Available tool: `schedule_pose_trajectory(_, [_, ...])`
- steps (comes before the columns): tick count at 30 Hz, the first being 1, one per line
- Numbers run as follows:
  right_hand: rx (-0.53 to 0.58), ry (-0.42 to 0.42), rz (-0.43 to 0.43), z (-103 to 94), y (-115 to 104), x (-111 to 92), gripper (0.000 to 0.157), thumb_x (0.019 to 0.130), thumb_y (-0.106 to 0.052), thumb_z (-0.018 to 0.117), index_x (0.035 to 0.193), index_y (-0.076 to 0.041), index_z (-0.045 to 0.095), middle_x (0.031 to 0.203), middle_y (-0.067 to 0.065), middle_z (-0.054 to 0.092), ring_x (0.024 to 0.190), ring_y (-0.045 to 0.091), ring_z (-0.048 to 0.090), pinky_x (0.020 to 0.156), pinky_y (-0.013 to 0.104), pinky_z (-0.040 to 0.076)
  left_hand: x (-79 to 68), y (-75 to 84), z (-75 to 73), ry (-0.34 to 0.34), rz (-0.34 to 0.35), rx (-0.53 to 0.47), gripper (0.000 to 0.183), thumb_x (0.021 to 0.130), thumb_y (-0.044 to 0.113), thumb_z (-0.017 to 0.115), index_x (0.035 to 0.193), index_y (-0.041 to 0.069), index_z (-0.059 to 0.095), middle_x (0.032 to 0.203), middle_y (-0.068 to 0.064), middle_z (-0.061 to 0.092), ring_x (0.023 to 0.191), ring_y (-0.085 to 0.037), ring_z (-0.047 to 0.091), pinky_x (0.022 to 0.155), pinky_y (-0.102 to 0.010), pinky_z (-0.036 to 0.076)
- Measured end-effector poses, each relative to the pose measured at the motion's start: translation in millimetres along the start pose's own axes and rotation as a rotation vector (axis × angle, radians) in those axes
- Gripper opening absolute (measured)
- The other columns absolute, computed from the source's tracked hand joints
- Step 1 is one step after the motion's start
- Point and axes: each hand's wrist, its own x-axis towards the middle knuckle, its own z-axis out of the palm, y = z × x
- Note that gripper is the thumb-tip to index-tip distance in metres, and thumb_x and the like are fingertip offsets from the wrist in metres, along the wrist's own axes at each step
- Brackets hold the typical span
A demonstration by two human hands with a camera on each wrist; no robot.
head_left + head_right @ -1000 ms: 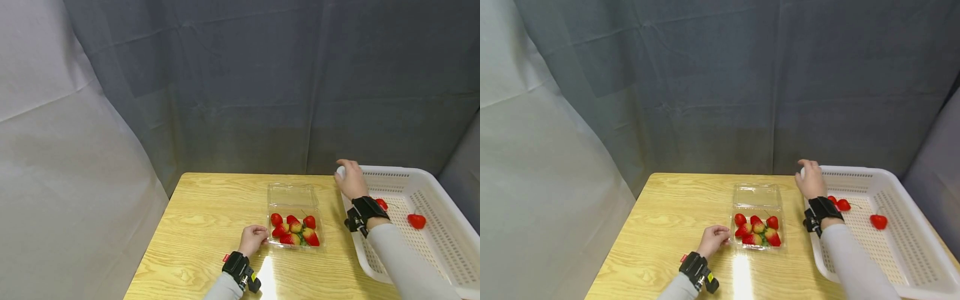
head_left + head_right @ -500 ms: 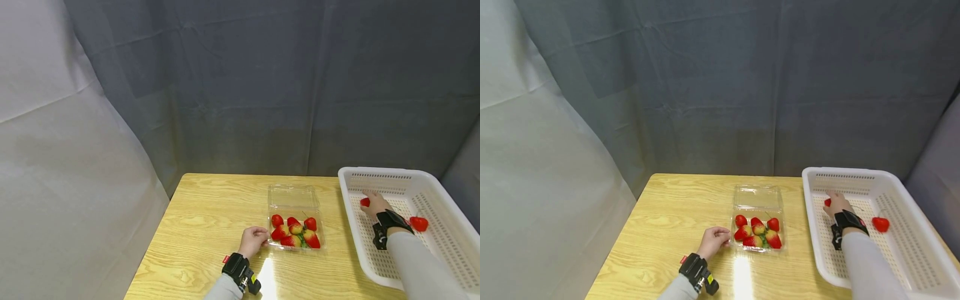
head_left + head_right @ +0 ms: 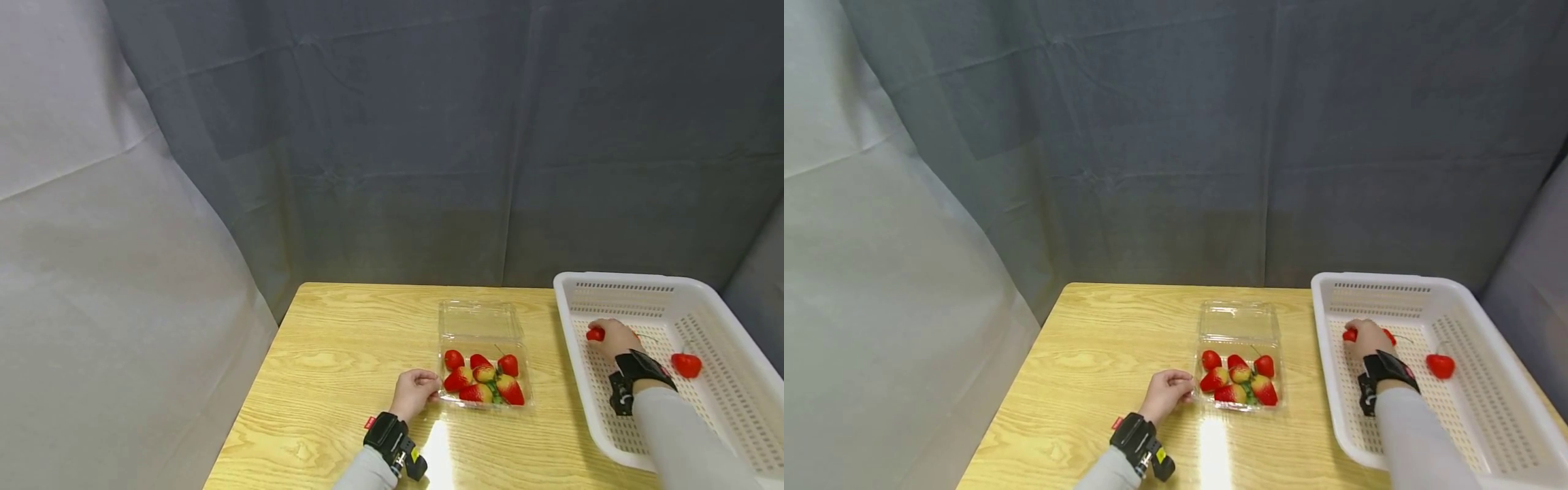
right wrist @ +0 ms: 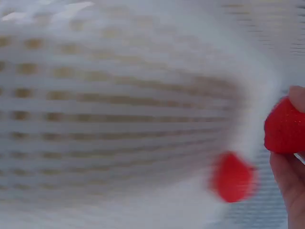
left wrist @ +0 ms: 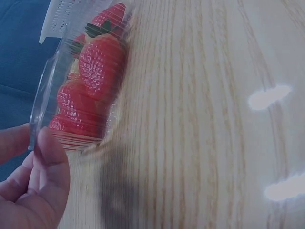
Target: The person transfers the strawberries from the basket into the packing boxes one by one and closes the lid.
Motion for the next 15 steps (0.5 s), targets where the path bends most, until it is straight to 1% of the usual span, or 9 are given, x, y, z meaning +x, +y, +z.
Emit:
schedule_pose_trajectory(1, [0.015, 0.026, -0.015, -7.3, -7, 3, 0.037, 0.078, -0.007, 0.064, 0.107, 0.014, 0.053, 0.099, 0.036, 0.053, 0.084, 0.048, 0.053, 0.069, 0.055, 0.046, 0.2, -0.1, 0.3, -0.001, 0.000, -0.002, 0.013, 0.080, 0.001, 0.065, 0.089, -0.009, 0.064, 0.070, -0.005, 0.063, 0.058, -0.019, 0.063, 0.057, -0.035, 0.056])
schedule_pose_trajectory(2, [0.032, 0.072, -0.040, -14.5, -15, 5, 0.038, 0.078, -0.007, 0.064, 0.108, 0.013, 0.053, 0.100, 0.036, 0.052, 0.085, 0.048, 0.052, 0.070, 0.056, 0.046, 0.5, -0.3, 0.5, -0.003, 0.002, -0.003, 0.013, 0.080, 0.001, 0.065, 0.089, -0.008, 0.064, 0.069, -0.005, 0.062, 0.058, -0.018, 0.063, 0.057, -0.034, 0.056])
schedule_pose_trajectory(4, [0.068, 0.152, -0.114, -30.4, -36, 11, 0.037, 0.080, -0.006, 0.063, 0.110, 0.012, 0.052, 0.104, 0.035, 0.050, 0.087, 0.047, 0.051, 0.072, 0.057, 0.046, 1.5, -1.3, 0.6, -0.006, 0.002, -0.001, 0.012, 0.080, 0.001, 0.065, 0.089, -0.008, 0.064, 0.069, -0.004, 0.062, 0.056, -0.016, 0.062, 0.056, -0.033, 0.056])
schedule_pose_trajectory(6, [0.101, 0.227, -0.211, -44.3, -61, 17, 0.035, 0.080, -0.004, 0.064, 0.111, 0.009, 0.052, 0.106, 0.031, 0.049, 0.089, 0.044, 0.051, 0.073, 0.056, 0.046, 2.6, -2.2, 0.6, -0.005, -0.004, -0.006, 0.012, 0.080, 0.001, 0.065, 0.088, -0.007, 0.064, 0.068, -0.003, 0.062, 0.056, -0.013, 0.061, 0.055, -0.030, 0.056])
schedule_pose_trajectory(8, [0.134, 0.277, -0.310, -53.8, -90, 20, 0.035, 0.079, 0.000, 0.066, 0.111, 0.006, 0.053, 0.107, 0.026, 0.048, 0.090, 0.040, 0.051, 0.073, 0.054, 0.047, 3.0, -2.4, 0.7, -0.006, 0.001, -0.010, 0.012, 0.080, 0.001, 0.065, 0.088, -0.007, 0.064, 0.068, -0.002, 0.061, 0.055, -0.012, 0.060, 0.054, -0.028, 0.055])
schedule_pose_trajectory(11, [0.165, 0.281, -0.446, -56.9, -131, 21, 0.034, 0.077, 0.002, 0.068, 0.109, 0.002, 0.055, 0.106, 0.019, 0.051, 0.090, 0.032, 0.053, 0.072, 0.047, 0.049, 2.7, -2.5, 1.2, -0.006, 0.000, -0.020, 0.012, 0.079, 0.000, 0.065, 0.088, -0.008, 0.064, 0.068, -0.003, 0.061, 0.055, -0.012, 0.060, 0.054, -0.028, 0.055])
schedule_pose_trajectory(13, [0.161, 0.243, -0.511, -51.9, -155, 20, 0.035, 0.076, 0.000, 0.070, 0.108, -0.001, 0.057, 0.104, 0.014, 0.053, 0.088, 0.027, 0.055, 0.072, 0.043, 0.051, 2.5, -3.0, 1.1, -0.007, 0.006, -0.023, 0.012, 0.079, 0.000, 0.065, 0.089, -0.008, 0.064, 0.068, -0.003, 0.061, 0.055, -0.013, 0.061, 0.055, -0.029, 0.055])
schedule_pose_trajectory(15, [0.153, 0.182, -0.566, -41.1, -175, 17, 0.033, 0.076, -0.002, 0.072, 0.106, -0.003, 0.058, 0.102, 0.010, 0.055, 0.086, 0.022, 0.056, 0.072, 0.039, 0.052, 2.7, -3.9, 1.5, -0.010, 0.001, -0.029, 0.013, 0.079, 0.001, 0.066, 0.089, -0.008, 0.064, 0.069, -0.003, 0.062, 0.056, -0.014, 0.061, 0.055, -0.030, 0.056])
